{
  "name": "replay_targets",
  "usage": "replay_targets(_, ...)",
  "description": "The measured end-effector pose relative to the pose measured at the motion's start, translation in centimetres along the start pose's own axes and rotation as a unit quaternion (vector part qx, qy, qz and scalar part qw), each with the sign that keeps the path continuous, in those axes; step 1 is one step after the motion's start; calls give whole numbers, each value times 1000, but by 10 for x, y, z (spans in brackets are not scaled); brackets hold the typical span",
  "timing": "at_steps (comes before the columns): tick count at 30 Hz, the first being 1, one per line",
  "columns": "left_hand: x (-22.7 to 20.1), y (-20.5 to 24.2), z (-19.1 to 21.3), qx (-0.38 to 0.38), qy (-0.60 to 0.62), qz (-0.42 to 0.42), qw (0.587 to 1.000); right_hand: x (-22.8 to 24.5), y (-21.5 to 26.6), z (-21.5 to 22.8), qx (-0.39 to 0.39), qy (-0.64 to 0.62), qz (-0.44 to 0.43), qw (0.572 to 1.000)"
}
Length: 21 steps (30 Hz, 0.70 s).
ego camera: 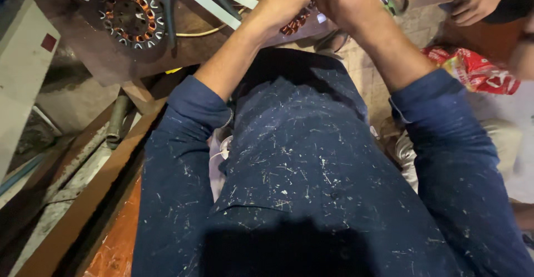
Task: The person wraps white insulating tape around a copper-wound stator component, using scissors to cut the tape and a metal rod to press and secure the tape in place. The person repeats this process on multiple sections of the stator.
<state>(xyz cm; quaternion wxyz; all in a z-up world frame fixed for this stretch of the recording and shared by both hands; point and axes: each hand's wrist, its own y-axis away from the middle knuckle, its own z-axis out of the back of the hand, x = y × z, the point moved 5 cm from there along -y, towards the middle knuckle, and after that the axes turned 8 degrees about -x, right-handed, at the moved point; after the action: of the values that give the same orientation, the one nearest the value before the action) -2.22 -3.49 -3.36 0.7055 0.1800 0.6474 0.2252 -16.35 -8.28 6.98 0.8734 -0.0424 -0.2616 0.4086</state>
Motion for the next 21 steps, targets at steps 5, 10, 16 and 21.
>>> replay_targets(5, -10, 4, 6, -22, 34, -94, 995, 10, 3, 1, -75, -10, -11, 997)
replay_targets(10, -22, 10, 5, -3, 68, -42, 997, 8, 14, 4, -95, -66, -70, 991)
replay_targets(16, -71, 73, 14, 51, 72, -149, 985, 8, 52, -3, -229, -373, -316, 842)
replay_targets(21, -57, 104, 9, -163, -285, -473, 818, 6, 107, -16, -186, -413, -406, 794)
